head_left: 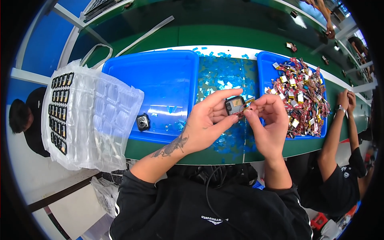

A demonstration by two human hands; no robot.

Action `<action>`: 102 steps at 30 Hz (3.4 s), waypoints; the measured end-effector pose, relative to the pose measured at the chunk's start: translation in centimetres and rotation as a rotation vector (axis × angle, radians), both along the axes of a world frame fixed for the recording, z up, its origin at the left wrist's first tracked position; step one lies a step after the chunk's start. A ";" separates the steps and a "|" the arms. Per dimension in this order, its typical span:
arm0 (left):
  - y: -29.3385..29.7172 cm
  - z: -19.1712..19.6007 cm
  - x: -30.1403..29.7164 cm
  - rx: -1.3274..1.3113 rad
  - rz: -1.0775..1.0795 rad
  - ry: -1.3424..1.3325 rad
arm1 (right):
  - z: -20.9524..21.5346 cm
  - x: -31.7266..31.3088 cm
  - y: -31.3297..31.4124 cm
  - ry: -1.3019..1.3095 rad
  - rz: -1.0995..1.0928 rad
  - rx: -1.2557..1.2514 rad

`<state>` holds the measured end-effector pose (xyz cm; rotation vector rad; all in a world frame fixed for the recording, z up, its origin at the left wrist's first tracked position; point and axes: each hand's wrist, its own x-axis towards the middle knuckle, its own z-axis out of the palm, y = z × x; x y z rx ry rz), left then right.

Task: Assembling internal components of smartwatches at an industrial workstation.

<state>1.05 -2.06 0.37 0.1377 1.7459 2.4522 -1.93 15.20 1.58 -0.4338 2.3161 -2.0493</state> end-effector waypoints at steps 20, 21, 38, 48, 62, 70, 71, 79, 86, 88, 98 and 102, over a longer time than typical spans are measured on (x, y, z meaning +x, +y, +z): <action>0.5 0.0 0.1 0.004 0.048 -0.035 | 0.2 -0.4 -0.2 0.058 -0.031 0.245; 0.7 0.1 0.2 0.025 0.087 -0.054 | 0.0 -0.3 -0.6 0.095 -0.057 0.225; -0.7 -0.6 0.1 0.180 0.095 -0.171 | 0.6 -0.8 -2.1 -0.097 0.110 0.181; -12.6 2.2 8.2 -1.754 0.288 0.001 | 0.3 -23.7 -2.2 -0.053 0.161 0.512; -11.7 1.8 5.7 -1.580 0.358 0.210 | 1.3 -25.3 4.8 0.167 -0.148 0.833; -6.4 3.4 0.2 -0.097 0.322 -0.042 | 5.8 -17.1 10.9 0.287 0.399 1.186; -5.7 3.2 -0.7 -0.090 0.314 -0.040 | 5.8 -15.8 11.0 0.295 0.395 1.242; -1.8 1.6 -2.6 0.401 0.124 -0.376 | 4.7 -15.0 14.2 0.232 0.146 1.178; -1.5 0.5 -2.4 0.351 0.091 -0.330 | 3.6 -14.4 15.3 0.268 -0.023 0.847; -1.2 0.5 -2.5 0.336 0.020 -0.254 | 4.0 -13.6 15.6 0.215 -0.128 0.691; -1.9 0.3 -1.5 -0.077 0.088 -0.064 | 7.8 -8.0 12.5 0.169 -0.027 0.829; -1.7 -0.3 -1.6 -0.144 0.043 -0.020 | 8.0 -6.6 11.9 0.025 0.156 0.672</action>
